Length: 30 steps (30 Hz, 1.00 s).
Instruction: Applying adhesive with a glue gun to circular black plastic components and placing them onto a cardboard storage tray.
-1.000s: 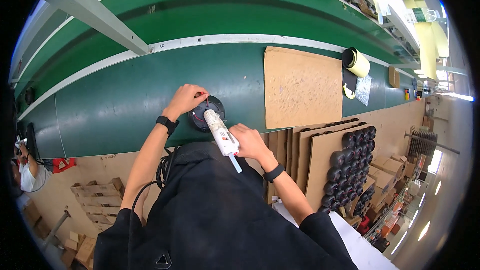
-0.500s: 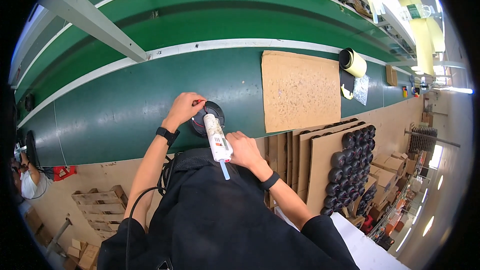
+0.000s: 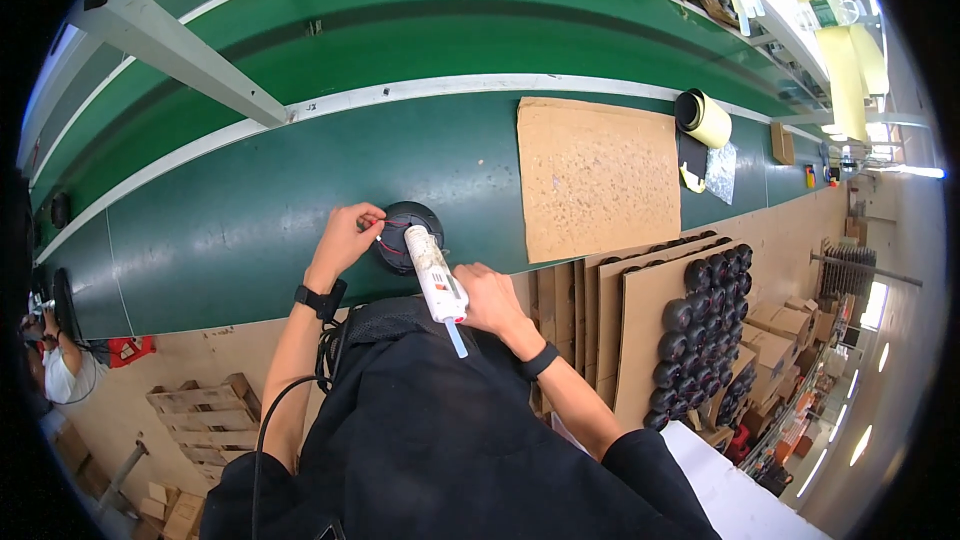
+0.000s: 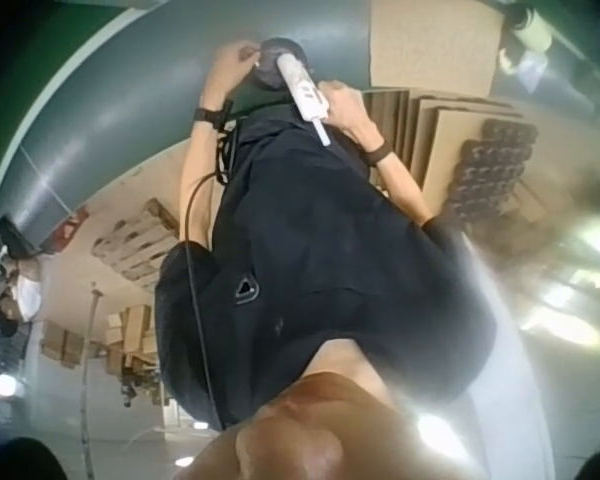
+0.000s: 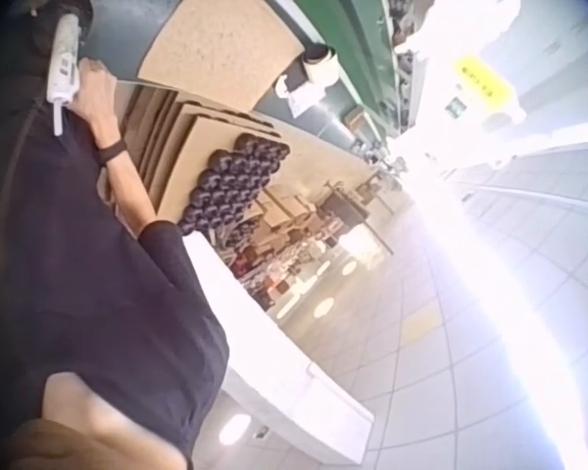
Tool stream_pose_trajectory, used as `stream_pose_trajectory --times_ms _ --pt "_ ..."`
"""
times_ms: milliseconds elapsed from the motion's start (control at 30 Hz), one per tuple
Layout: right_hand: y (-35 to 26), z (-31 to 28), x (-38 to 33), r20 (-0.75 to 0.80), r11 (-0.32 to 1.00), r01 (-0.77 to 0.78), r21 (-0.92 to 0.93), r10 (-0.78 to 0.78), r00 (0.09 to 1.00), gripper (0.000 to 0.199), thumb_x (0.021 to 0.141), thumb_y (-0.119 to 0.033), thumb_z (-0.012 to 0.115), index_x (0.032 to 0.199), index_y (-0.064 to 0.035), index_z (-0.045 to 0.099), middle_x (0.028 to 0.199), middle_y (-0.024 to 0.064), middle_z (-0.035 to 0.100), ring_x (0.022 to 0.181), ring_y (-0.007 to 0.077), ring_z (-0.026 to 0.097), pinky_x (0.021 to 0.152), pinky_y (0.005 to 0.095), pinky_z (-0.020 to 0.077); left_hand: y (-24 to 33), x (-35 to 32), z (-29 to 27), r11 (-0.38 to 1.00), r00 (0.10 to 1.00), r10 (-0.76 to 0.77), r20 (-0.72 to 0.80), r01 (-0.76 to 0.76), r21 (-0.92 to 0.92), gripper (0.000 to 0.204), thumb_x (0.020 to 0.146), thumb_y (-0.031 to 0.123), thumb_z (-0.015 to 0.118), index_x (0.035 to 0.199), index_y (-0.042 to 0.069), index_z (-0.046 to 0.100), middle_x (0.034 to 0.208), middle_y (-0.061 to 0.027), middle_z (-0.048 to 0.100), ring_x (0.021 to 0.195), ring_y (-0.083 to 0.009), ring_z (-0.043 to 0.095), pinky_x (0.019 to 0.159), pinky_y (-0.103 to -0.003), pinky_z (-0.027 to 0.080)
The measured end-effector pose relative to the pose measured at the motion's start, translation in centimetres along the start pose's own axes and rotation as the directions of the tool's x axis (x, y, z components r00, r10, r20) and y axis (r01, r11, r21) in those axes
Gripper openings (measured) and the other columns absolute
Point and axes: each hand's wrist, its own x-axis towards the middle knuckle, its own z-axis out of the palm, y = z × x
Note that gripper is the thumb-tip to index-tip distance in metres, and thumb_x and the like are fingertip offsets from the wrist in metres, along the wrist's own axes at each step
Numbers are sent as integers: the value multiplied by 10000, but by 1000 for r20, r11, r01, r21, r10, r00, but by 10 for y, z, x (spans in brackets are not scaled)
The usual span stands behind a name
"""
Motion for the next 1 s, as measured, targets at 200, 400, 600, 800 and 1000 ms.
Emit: stream_pose_trajectory --times_ms 200,400,600,800,1000 --pt "-1 -1 5 13 1000 13 23 -13 1000 343 745 -322 772 847 -60 576 809 156 657 812 364 639 673 480 510 3 -12 -4 993 995 0 97 -11 121 166 808 42 689 954 -23 733 838 -137 700 748 -245 664 718 -350 532" --pt "-5 -2 4 2 999 -30 35 30 1000 313 741 -283 759 828 -50 569 783 175 632 790 389 631 674 487 499 3 -14 -5 997 997 26 77 -32 68 156 795 41 689 927 -32 731 819 -136 686 738 -246 656 714 -349 528" --pt "-3 -5 1 37 988 -56 146 51 998 302 744 -264 738 843 -33 571 781 198 617 797 418 621 694 492 491 18 -23 -12 988 994 106 -31 -102 113 274 808 79 718 1080 44 707 1026 -92 646 906 -206 627 704 -321 515" --pt "-7 -10 -2 61 983 -71 170 61 996 319 761 -292 732 856 -37 563 815 206 626 834 416 622 708 500 494 25 -41 -21 917 947 261 188 -304 258 276 803 111 725 1075 78 694 1017 -62 637 931 -258 616 802 -373 533" --pt "-4 -10 -5 71 987 -78 142 68 995 316 753 -281 731 860 -40 556 827 185 618 852 402 612 714 500 496 13 -47 -19 932 948 228 221 -279 234 180 820 155 756 982 79 738 841 -43 673 823 -243 647 754 -371 535"
